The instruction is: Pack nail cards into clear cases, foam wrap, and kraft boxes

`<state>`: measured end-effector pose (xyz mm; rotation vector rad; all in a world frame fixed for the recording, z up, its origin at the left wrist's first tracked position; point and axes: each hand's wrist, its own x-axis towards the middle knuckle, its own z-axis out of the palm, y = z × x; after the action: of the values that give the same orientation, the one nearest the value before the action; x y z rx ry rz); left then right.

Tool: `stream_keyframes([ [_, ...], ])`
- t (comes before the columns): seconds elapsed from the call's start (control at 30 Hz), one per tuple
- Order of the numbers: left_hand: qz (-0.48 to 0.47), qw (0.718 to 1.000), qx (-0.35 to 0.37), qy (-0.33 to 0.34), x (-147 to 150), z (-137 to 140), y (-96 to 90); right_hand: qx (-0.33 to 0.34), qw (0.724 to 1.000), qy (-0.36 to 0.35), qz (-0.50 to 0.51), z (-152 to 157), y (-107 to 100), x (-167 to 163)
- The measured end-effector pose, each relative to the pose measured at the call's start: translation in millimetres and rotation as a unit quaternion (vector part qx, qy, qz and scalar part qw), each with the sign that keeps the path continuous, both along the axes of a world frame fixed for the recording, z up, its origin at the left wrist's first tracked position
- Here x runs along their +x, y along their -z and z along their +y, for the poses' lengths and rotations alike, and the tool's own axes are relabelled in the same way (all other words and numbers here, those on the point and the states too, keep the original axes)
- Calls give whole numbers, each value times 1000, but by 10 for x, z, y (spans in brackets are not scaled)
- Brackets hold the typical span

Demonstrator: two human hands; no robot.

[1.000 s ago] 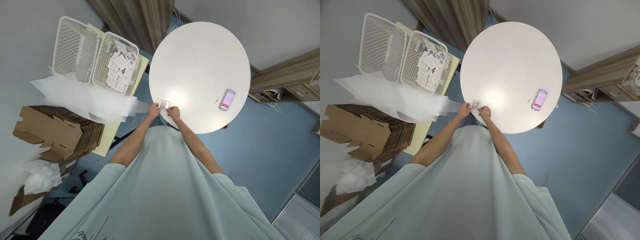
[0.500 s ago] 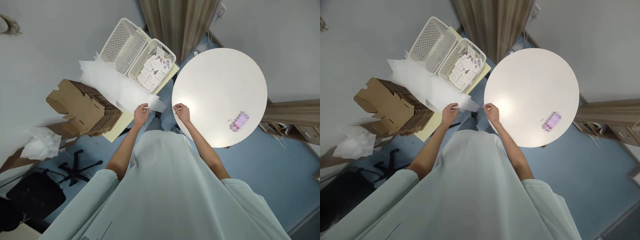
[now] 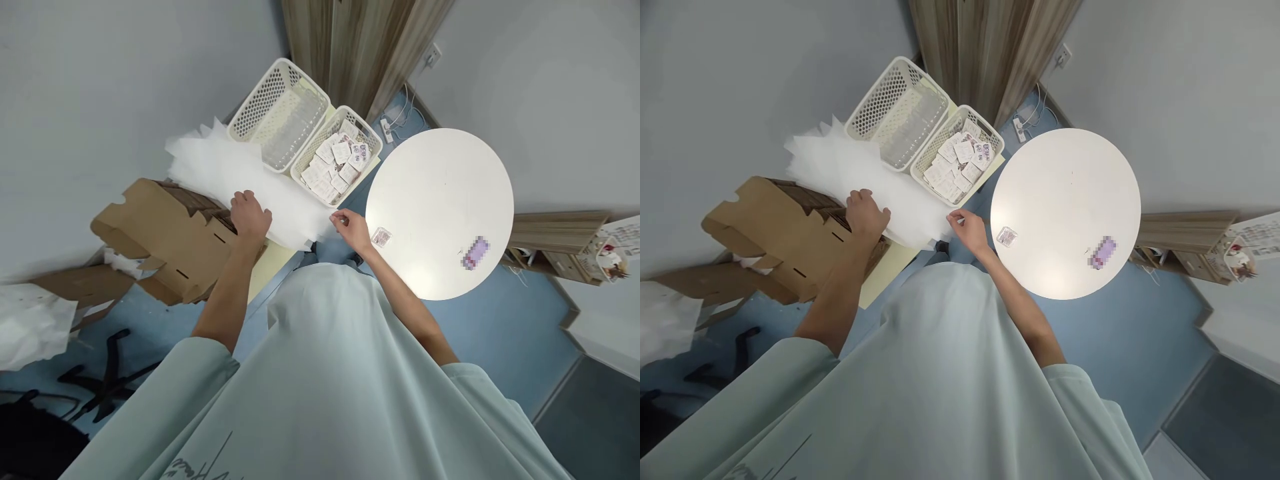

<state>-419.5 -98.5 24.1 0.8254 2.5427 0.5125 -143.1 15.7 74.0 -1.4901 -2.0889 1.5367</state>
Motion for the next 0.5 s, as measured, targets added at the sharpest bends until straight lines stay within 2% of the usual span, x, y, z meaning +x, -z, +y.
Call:
stream_keyframes([
  [0.1,-42,999,8,-11,-107,47,-31,-2,1000,1,-1,-53,-71,-274],
  [0.23,-78,994,69,-35,-92,17,-267,-16,999,-19,31,-116,-122,-613],
  [0.3,-105,988,108,-36,-17,-4,-426,-38,997,-27,64,-138,-137,-789],
  [0.43,-165,969,184,3,212,-10,-701,-92,990,-20,109,-152,-212,-1105],
  [0.5,-192,961,198,28,329,7,-804,-91,989,-21,115,-141,-285,-1199],
])
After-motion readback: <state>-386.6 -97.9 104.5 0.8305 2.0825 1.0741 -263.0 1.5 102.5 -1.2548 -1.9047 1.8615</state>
